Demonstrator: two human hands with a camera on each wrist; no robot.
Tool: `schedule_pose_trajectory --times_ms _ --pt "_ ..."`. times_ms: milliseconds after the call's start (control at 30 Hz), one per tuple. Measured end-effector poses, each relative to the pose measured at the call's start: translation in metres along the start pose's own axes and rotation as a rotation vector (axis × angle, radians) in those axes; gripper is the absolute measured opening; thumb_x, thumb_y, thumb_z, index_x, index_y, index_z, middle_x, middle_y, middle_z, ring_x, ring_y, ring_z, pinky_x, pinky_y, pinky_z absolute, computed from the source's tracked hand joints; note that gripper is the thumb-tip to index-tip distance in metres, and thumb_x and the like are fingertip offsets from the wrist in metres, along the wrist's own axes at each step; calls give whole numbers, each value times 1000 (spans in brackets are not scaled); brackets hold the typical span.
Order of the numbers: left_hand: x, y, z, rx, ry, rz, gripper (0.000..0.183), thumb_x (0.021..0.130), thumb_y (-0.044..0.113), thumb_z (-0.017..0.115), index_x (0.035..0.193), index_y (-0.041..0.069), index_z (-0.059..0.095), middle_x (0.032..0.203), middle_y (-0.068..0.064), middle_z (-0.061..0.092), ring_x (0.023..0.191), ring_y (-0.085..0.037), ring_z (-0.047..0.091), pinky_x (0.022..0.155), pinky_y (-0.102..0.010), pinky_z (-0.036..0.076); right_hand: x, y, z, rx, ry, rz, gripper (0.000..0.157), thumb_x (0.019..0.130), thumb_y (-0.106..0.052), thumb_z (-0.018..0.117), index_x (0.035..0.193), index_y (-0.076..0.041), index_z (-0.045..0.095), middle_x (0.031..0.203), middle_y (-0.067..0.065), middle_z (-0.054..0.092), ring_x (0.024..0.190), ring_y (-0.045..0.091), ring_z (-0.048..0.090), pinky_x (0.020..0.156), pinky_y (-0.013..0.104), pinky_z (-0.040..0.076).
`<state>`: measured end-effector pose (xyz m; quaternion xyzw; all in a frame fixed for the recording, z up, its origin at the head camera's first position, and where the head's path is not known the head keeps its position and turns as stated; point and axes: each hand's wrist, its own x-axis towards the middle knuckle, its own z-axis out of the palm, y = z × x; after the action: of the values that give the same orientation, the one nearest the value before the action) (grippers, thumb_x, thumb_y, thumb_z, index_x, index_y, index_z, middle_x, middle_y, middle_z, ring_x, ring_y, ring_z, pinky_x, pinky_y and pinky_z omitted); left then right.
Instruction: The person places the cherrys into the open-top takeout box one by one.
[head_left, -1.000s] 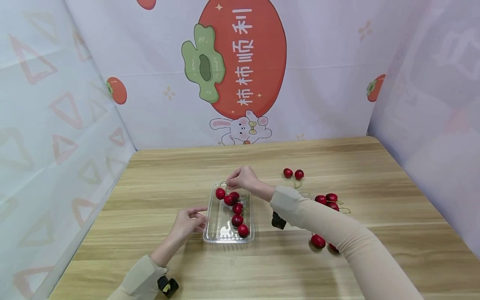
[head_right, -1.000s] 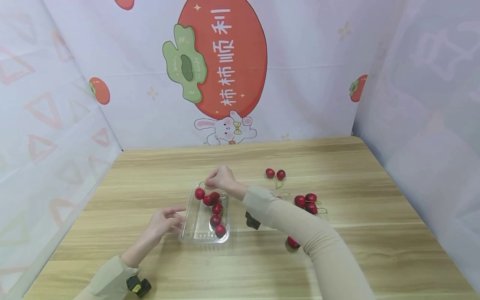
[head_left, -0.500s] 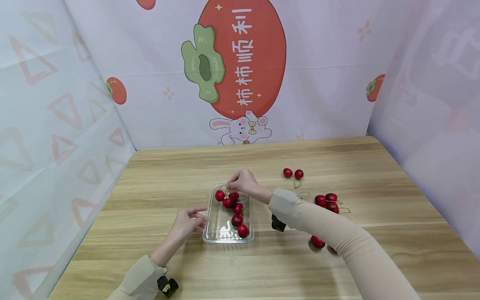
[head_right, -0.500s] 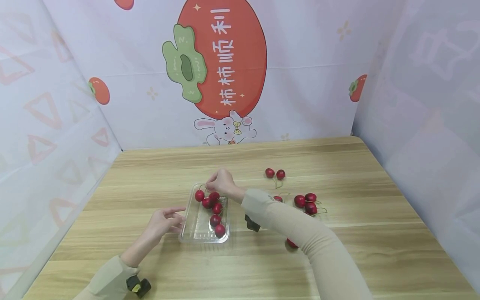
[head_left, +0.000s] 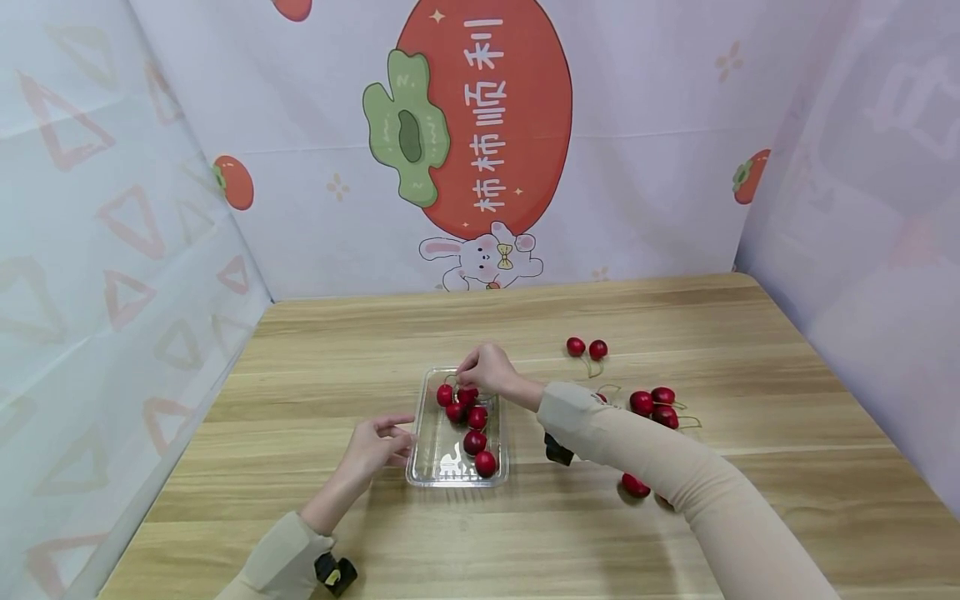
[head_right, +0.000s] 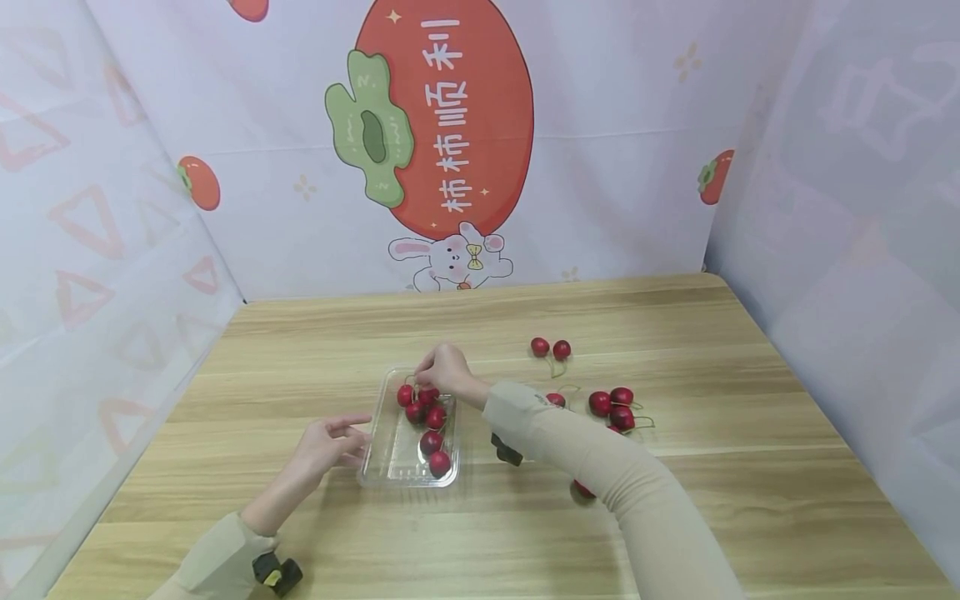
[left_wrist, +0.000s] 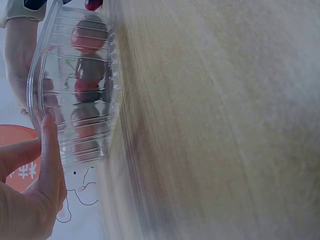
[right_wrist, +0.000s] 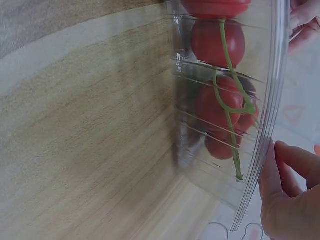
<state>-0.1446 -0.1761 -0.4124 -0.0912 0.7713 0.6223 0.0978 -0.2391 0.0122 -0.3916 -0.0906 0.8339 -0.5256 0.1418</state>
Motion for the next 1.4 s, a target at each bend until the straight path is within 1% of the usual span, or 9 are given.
schedule_pose_trajectory --times_ms 300,433,567,667,767,1033,1133,1267,1400 --pt "-2 0 0 -11 3 6 36 77 -11 55 112 -14 51 68 -6 60 56 -16 58 56 -31 56 -1 2 -3 -92 -12 -34 9 76 5 62 83 8 67 80 16 67 71 24 65 61 24 55" --pt "-1 -1 0 -11 5 7 35 77 -11 55 112 -14 51 68 -6 60 56 -16 58 56 -32 56 -1 3 -6 -79 -25 -39 13 77 5 60 89 8 65 84 17 66 72 25 65 66 28 55" --pt "-1 -1 0 -17 5 5 35 77 -11 55 112 -15 51 68 -6 60 55 -15 58 54 -29 55 -4 0 -12 -41 -55 -48 17 77 6 58 93 9 62 88 18 65 76 28 64 69 31 55" --pt "-1 -1 0 -19 3 4 36 77 -11 56 112 -14 51 68 -6 60 55 -15 58 52 -26 55 -5 -2 -17 -35 -89 -78 18 78 6 57 95 11 61 89 20 64 77 30 63 68 31 55" --pt "-1 -1 0 -17 1 6 36 77 -10 57 112 -14 51 68 -6 60 54 -15 58 52 -26 55 -7 -2 -22 -59 -122 -127 18 79 4 58 95 11 61 88 19 64 78 31 63 68 31 55" --pt "0 -1 0 -16 1 0 36 77 -10 57 112 -14 51 68 -6 60 55 -16 59 52 -26 55 -10 0 -39 -137 -180 -222 20 80 -3 61 97 8 63 88 15 65 80 33 61 71 39 54" --pt "1 -2 0 -12 1 -2 36 77 -10 57 112 -13 51 69 -7 60 56 -16 59 53 -26 55 -11 2 -46 -175 -185 -278 19 80 -4 61 95 7 64 87 14 66 77 30 62 66 31 55" --pt "0 0 0 -8 -2 0 35 77 -10 56 112 -14 51 69 -7 60 56 -16 59 52 -26 55 -12 5 -53 -231 -184 -344 17 79 -4 62 93 6 65 87 12 66 75 18 62 61 19 51" --pt "-1 0 0 -13 -3 5 35 77 -10 56 111 -13 52 71 -9 61 57 -17 60 54 -27 55 -16 7 -61 -245 -192 -363 16 79 -2 62 92 7 65 87 13 66 76 18 62 63 20 52"
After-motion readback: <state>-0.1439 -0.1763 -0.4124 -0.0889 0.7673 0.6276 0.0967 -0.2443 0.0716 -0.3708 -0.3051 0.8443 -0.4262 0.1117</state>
